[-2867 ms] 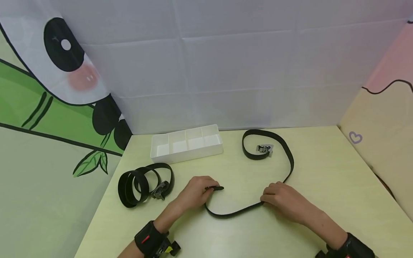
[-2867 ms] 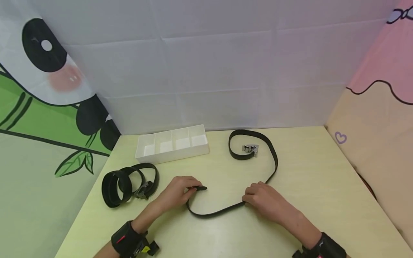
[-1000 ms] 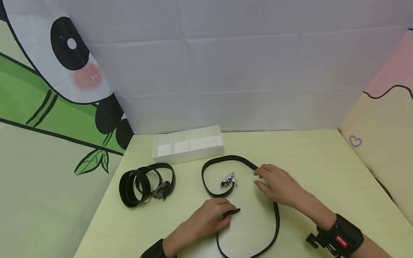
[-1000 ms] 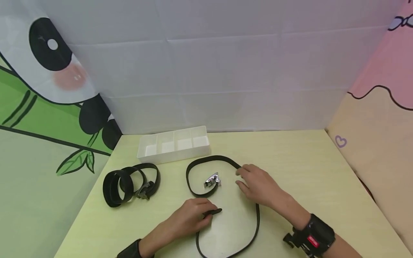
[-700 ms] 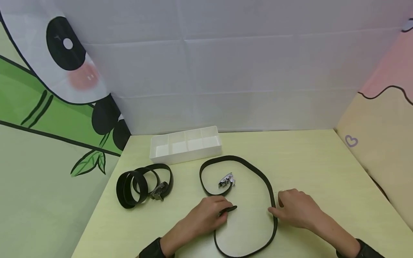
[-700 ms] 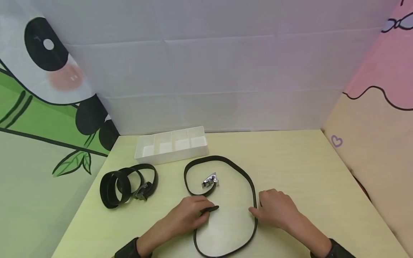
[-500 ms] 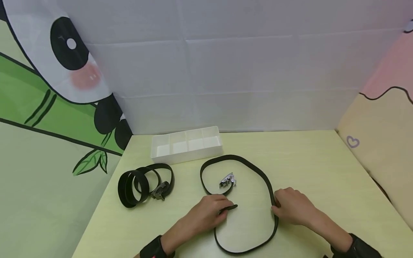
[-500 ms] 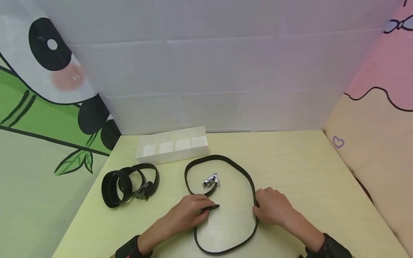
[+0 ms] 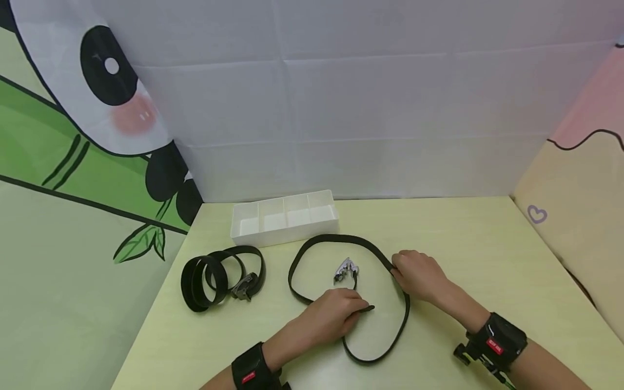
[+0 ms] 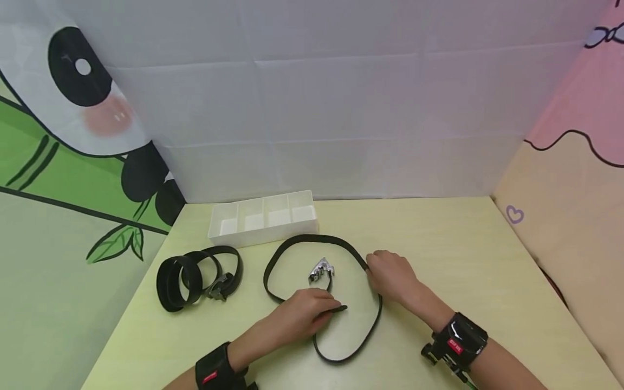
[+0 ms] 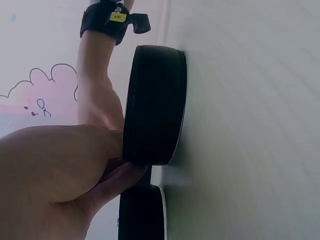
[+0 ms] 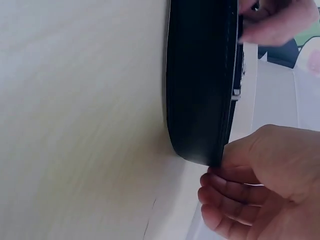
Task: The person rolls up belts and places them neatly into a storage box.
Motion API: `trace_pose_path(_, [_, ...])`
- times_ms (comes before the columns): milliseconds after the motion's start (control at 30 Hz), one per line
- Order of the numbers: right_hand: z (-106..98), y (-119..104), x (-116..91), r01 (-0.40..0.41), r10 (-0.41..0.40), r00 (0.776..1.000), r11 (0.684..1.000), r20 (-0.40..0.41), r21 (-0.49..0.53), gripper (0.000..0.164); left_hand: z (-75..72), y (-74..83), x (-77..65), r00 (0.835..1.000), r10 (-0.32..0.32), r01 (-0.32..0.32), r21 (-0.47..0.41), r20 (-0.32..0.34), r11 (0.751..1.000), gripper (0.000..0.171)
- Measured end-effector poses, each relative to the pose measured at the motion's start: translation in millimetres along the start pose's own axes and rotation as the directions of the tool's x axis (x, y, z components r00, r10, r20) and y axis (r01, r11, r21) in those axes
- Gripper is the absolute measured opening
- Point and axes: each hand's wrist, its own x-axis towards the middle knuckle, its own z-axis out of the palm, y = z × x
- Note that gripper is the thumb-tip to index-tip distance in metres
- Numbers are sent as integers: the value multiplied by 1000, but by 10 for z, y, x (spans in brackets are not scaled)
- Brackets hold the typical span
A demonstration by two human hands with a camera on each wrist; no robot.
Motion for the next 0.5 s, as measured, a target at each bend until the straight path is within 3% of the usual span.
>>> trace_pose_path(100, [-19, -58, -97, 5, -8, 999, 998, -41, -68, 33, 23, -1, 42, 999, -35, 35, 40, -7, 999, 18])
trace_pose_path(200, [-97, -178, -314, -61, 60, 998, 993, -15, -100, 39, 35, -9, 63, 998, -65, 65, 51, -11, 997, 19])
trace_pose_path(267, [-148, -268, -464, -147, 150, 987, 987, 49, -66, 48, 38, -21, 70, 997, -77, 78, 48, -9, 996, 20])
trace_pose_path(367, [-168, -369, -635, -271, 264, 951, 962, 163, 20, 58, 44, -48, 76, 996, -84, 84, 52, -3, 995, 19])
trace_pose_path(500, [-136, -400, -684, -355, 319, 919, 925, 230, 138, 48, 43, -86, 88, 997, -76, 76, 41, 0, 996, 20])
